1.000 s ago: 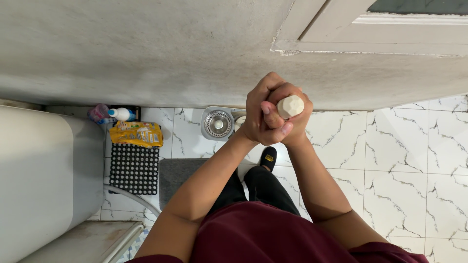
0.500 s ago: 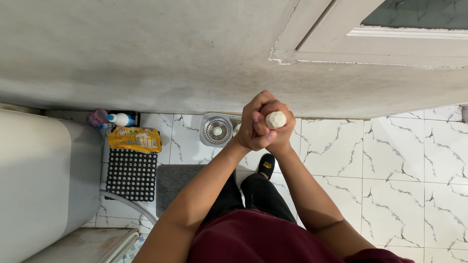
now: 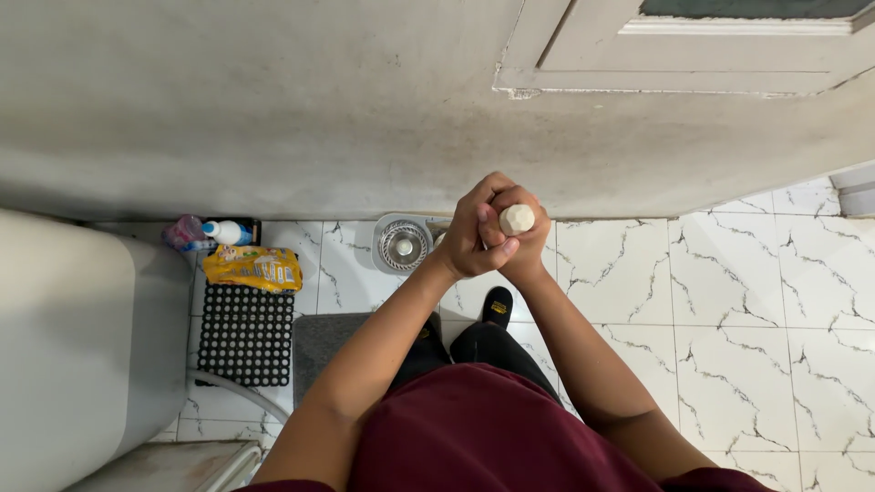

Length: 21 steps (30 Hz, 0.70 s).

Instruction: The person mops a tiled floor with a spin mop, then wrings the mop in a bucket. They open a washing machine, retrieve a brown garment, and hang it on a hanger placed on the machine lid.

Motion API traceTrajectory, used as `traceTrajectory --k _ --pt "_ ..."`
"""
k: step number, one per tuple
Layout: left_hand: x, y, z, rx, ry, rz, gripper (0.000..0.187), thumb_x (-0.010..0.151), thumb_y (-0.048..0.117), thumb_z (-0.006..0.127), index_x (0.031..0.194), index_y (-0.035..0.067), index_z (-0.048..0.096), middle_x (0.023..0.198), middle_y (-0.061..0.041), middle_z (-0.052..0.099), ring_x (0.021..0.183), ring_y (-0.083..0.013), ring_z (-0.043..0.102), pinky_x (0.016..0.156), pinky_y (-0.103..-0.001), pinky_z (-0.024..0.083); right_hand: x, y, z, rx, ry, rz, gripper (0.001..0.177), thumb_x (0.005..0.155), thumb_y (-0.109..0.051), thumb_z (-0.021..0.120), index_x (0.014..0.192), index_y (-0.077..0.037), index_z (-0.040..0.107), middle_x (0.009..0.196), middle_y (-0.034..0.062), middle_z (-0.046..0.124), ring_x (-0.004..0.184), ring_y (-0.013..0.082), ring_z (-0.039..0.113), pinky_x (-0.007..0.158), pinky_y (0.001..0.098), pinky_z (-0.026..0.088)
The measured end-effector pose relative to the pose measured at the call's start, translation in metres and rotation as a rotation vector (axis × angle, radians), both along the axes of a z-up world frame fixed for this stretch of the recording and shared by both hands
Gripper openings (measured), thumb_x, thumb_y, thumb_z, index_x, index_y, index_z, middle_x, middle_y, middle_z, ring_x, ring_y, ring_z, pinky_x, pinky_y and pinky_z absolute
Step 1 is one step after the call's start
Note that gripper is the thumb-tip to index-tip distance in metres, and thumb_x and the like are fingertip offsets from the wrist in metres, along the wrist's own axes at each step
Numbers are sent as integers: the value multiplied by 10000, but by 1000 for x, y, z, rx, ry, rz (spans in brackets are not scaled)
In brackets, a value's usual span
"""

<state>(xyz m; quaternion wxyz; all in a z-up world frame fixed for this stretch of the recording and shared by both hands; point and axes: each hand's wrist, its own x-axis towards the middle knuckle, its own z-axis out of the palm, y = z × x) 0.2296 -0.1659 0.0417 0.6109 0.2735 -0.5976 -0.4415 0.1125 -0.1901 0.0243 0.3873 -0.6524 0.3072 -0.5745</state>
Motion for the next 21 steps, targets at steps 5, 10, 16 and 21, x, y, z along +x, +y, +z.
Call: traceTrajectory --k 5,10,16,21 --pt "10 23 14 75 -75 13 526 839 263 694 1280 32 524 1086 -66 618 1042 -179 605 963 -336 514 5 20 19 69 20 42 209 968 -90 694 853 -56 523 830 -4 625 710 58 519 611 236 459" --pt "15 22 59 63 -76 56 519 903 279 736 1323 41 547 1146 -85 646 1114 -185 616 1023 -347 522 11 14 75 90 -53 172 183 998 -64 647 885 -58 503 894 -15 622 729 37 498 623 228 446" --pt "7 6 151 -327 -72 99 522 977 280 766 1366 57 501 1199 -54 645 1131 -149 635 1020 -298 532 -8 -5 172 -230 164 -74 261 1072 -107 685 889 2 535 764 -2 537 676 83 470 585 242 390" --pt "-13 -15 205 -184 -115 97 397 896 299 834 1102 35 621 879 -66 668 730 -130 626 649 -271 535 -30 -20 221 -347 76 -160 315 1087 -185 701 890 0 538 744 5 529 643 91 464 568 244 362"
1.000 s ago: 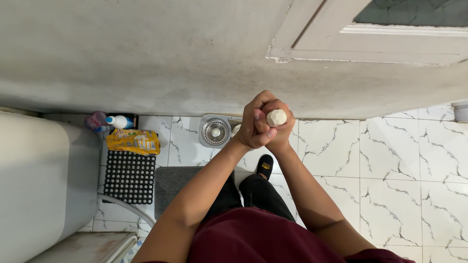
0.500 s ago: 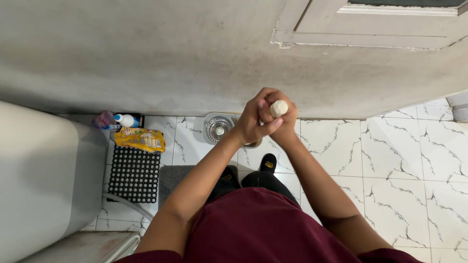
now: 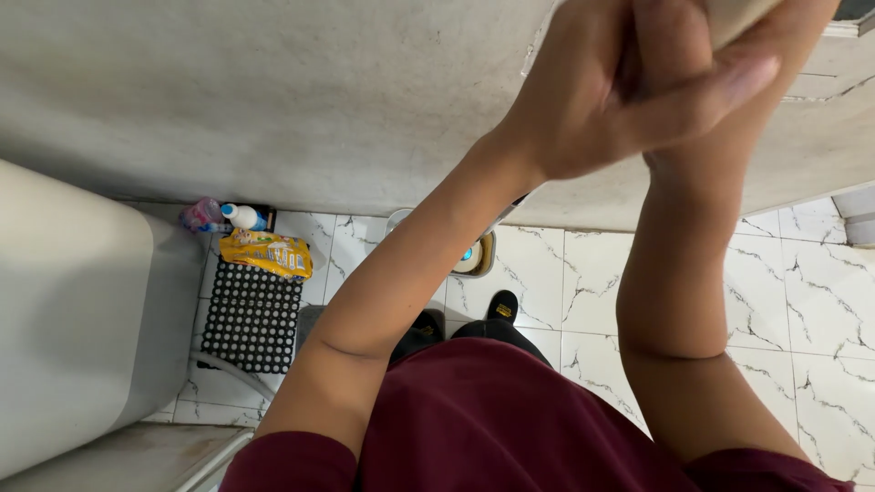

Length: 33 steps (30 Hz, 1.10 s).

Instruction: The person mops a tiled floor with a spin mop, then wrings the mop in a bucket. They open a washing machine, retrieve a brown garment, and hang it on a hanger placed on the machine lid.

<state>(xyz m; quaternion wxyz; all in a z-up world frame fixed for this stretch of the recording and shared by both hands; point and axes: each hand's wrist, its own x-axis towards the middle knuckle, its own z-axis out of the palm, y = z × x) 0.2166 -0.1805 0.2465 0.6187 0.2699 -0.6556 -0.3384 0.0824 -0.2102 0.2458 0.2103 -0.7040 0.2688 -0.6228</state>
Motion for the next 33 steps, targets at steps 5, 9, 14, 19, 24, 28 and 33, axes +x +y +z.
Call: traceTrajectory --k 5,9,14,19,24,28,33 --pt "0 -11 -5 -170 117 -33 327 957 267 804 1136 86 599 886 -16 691 786 -106 729 694 -244 591 6 -4 4 26 -22 83 378 1101 -264 717 892 -2 541 725 13 520 611 100 458 551 245 335" --pt "0 -8 -16 -312 126 -21 400 992 206 746 1283 94 495 1135 -21 607 1011 -114 659 867 -257 563 14 -4 -4 56 -13 122 432 1113 -326 729 893 -4 544 709 18 514 585 107 454 538 247 312" --pt "-3 -13 -21 -234 101 -32 490 939 167 753 1338 72 484 1167 -1 585 1043 -96 627 898 -255 529 9 -5 -15 46 -95 173 499 1084 -395 797 927 10 550 720 47 516 577 118 434 539 243 294" --pt "-5 -33 -22 -338 99 50 455 840 144 770 1198 58 503 1062 -33 590 894 -103 652 797 -242 558 17 -12 -14 149 -203 253 530 984 -433 845 869 -27 525 660 23 507 532 94 457 504 218 315" --pt "-10 -47 -22 -335 243 -93 396 860 99 740 1123 87 444 941 -43 658 774 -94 722 708 -223 595 22 -24 -14 174 -244 279 521 939 -436 870 857 -49 531 653 15 518 541 93 468 512 215 328" --pt "-5 -49 -28 -269 289 -112 403 850 122 746 1114 84 445 976 -46 637 772 -89 692 697 -223 587 26 -29 -25 183 -223 286 493 923 -429 858 815 -67 540 682 13 533 630 117 494 592 233 343" --pt "-1 -42 -45 -267 171 146 483 790 185 777 1162 63 495 978 -43 566 802 -111 614 716 -236 516 25 -37 -36 152 -126 256 461 904 -420 842 762 -91 552 718 9 551 742 147 527 691 254 361"
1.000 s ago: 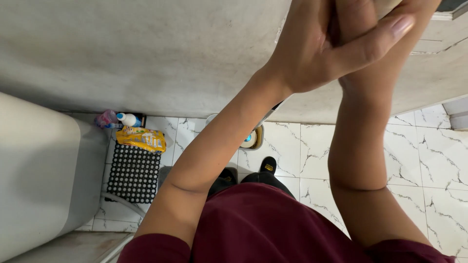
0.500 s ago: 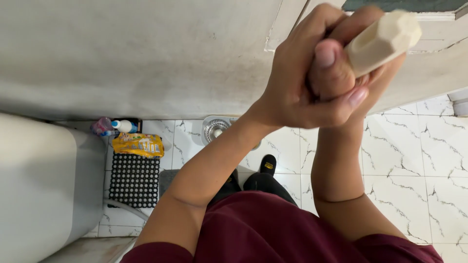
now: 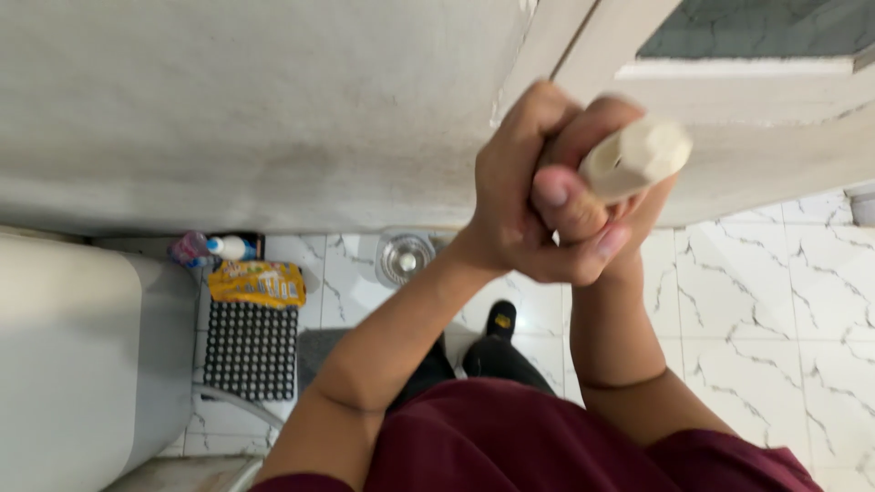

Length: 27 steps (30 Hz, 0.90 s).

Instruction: The person mops a tiled floor with a spin mop, then wrings the mop in a bucket. They open a washing machine, retrieve a brown garment, and hang it on a hanger placed on the machine lid.

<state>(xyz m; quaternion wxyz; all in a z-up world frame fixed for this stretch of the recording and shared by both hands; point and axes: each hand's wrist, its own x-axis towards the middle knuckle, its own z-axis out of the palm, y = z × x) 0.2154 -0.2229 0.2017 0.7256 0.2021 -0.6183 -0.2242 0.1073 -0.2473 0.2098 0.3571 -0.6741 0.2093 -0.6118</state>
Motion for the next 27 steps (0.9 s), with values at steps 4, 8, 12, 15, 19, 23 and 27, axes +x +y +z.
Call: traceTrajectory --k 4,8,12,15,19,23,27 --pt "1 -3 -9 12 18 13 507 785 213 780 1170 71 482 1013 -48 566 839 -122 603 751 -247 521 5 -5 -5 -40 14 0 437 895 -411 828 738 -108 554 751 10 563 837 182 548 784 278 376" --pt "2 3 -24 33 13 48 516 774 227 782 1159 75 474 1032 -59 578 868 -140 592 770 -264 528 11 2 -20 2 -29 105 411 911 -379 824 777 -118 535 763 9 572 850 200 549 814 290 390" --pt "-1 2 -37 17 -4 84 513 755 250 778 1139 86 479 1025 -67 577 882 -164 601 766 -277 536 10 2 -32 82 -90 286 386 940 -315 828 829 -106 523 738 21 583 704 136 536 677 257 387" --pt "-2 -1 -48 12 -14 104 526 751 286 772 1131 86 468 1054 -70 574 884 -169 611 753 -281 546 9 2 -40 95 -99 312 377 946 -301 827 827 -99 531 726 24 582 703 139 533 663 257 386" --pt "-2 -4 -64 53 14 64 510 757 303 754 1118 82 471 1052 -68 565 863 -158 620 733 -287 562 7 -1 -55 105 -81 269 369 940 -308 826 830 -90 550 739 23 580 713 135 535 662 262 407" --pt "-2 -6 -79 91 14 56 531 751 326 764 1120 85 468 1036 -70 556 856 -162 617 737 -292 556 5 -1 -75 127 -76 199 353 946 -286 828 846 -91 551 739 -3 573 717 122 521 693 275 422" --pt "-2 -4 -95 147 11 26 548 760 357 769 1139 83 483 1014 -72 559 863 -172 614 764 -301 544 1 -3 -94 130 -36 152 338 931 -279 818 838 -86 557 769 -8 596 696 101 517 661 254 415"
